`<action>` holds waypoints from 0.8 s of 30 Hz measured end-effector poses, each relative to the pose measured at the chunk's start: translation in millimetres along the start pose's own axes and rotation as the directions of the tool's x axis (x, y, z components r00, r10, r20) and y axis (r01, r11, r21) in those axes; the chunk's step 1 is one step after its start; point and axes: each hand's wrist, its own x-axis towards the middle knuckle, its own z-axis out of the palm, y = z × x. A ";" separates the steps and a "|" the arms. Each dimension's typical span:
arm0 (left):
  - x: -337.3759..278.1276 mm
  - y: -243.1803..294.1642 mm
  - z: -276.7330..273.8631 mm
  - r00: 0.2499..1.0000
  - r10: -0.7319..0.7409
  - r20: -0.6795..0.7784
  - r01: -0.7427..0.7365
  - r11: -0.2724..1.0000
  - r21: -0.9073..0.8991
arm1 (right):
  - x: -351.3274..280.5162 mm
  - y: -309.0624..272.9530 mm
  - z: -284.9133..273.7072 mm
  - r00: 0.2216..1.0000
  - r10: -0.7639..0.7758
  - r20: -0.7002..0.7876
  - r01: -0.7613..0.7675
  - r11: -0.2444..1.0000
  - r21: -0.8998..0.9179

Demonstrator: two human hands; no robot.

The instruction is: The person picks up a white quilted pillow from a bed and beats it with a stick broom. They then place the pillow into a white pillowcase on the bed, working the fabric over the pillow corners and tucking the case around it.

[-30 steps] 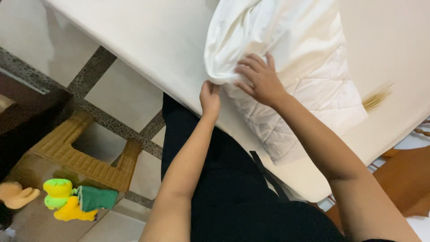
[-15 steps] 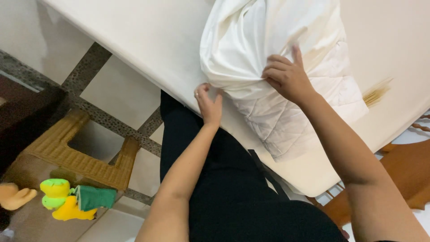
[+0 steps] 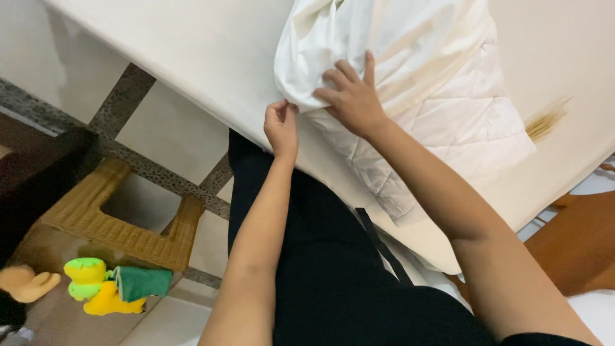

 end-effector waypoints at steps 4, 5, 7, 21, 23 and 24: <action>-1.6 6.5 3.7 0.972 -0.186 0.141 0.227 0.891 -0.393 | -14.4 -7.7 17.4 0.997 0.034 0.075 -0.032 0.999 -0.022; -5.5 16.3 4.2 0.951 -0.242 0.193 0.305 0.840 -0.449 | -20.6 -4.7 15.3 0.991 -0.047 0.122 0.050 0.999 -0.021; -16.9 31.1 7.2 0.919 -0.303 0.251 0.391 0.775 -0.497 | -34.9 2.3 5.9 0.977 -0.121 0.178 0.126 0.992 -0.013; -42.4 -78.0 21.9 0.677 -0.696 0.240 0.736 0.628 -0.255 | -10.3 25.7 -19.1 0.996 -0.081 0.039 0.079 0.996 0.048; -45.9 -68.0 24.4 0.654 -0.718 0.238 0.756 0.610 -0.239 | -17.1 42.4 -29.6 0.993 -0.079 0.085 0.081 0.997 -0.018; -51.3 -64.0 21.4 0.629 -0.744 0.227 0.777 0.588 -0.225 | -22.6 47.4 -33.4 0.988 -0.078 0.134 0.088 0.993 -0.073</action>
